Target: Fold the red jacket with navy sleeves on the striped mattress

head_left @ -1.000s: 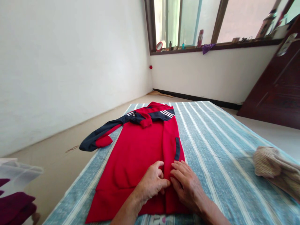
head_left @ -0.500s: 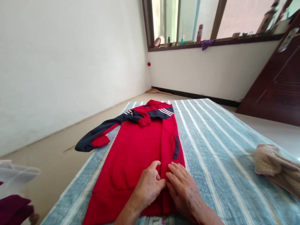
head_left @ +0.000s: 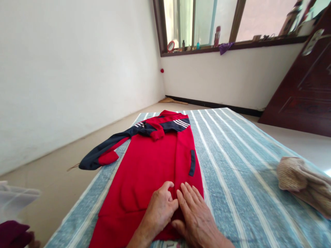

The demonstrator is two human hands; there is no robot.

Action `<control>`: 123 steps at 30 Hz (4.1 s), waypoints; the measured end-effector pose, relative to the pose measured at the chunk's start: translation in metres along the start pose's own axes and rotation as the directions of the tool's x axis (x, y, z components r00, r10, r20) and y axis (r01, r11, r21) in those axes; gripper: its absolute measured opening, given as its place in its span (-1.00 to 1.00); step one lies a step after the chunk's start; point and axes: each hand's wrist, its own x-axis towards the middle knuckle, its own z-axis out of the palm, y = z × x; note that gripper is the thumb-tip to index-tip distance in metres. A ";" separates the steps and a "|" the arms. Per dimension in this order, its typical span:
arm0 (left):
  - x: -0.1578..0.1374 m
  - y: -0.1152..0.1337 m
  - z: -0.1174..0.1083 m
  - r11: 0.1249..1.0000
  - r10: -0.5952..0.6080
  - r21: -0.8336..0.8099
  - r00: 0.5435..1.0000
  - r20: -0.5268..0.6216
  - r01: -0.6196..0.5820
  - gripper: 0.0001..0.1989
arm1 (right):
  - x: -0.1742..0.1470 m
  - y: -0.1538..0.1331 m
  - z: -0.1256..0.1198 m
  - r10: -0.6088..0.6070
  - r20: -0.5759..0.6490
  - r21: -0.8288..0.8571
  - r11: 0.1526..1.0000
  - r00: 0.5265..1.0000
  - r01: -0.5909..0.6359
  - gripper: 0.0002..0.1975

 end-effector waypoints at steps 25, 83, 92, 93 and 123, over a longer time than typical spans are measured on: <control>0.017 0.012 -0.007 0.883 0.467 0.201 0.835 -0.289 -0.424 -0.70 | -0.019 -0.003 0.031 -0.136 -0.068 -0.262 0.958 0.988 0.114 -0.35; 0.145 0.027 0.048 0.623 0.368 0.726 0.928 0.055 -0.290 -0.25 | -0.016 -0.004 0.032 -0.144 -0.087 -0.285 0.952 0.986 0.114 -0.31; 0.146 0.028 0.049 0.632 0.364 0.719 0.930 0.054 -0.289 -0.25 | -0.017 -0.007 0.023 -0.103 0.024 -0.265 0.958 0.994 0.106 -0.31; 0.146 0.028 0.049 0.633 0.365 0.718 0.930 0.053 -0.289 -0.25 | -0.017 -0.007 0.023 -0.105 0.013 -0.259 0.960 0.994 0.105 -0.28; 0.145 0.029 0.048 0.633 0.368 0.718 0.929 0.049 -0.289 -0.24 | -0.012 -0.004 0.030 -0.160 -0.143 -0.312 0.944 0.977 0.109 -0.35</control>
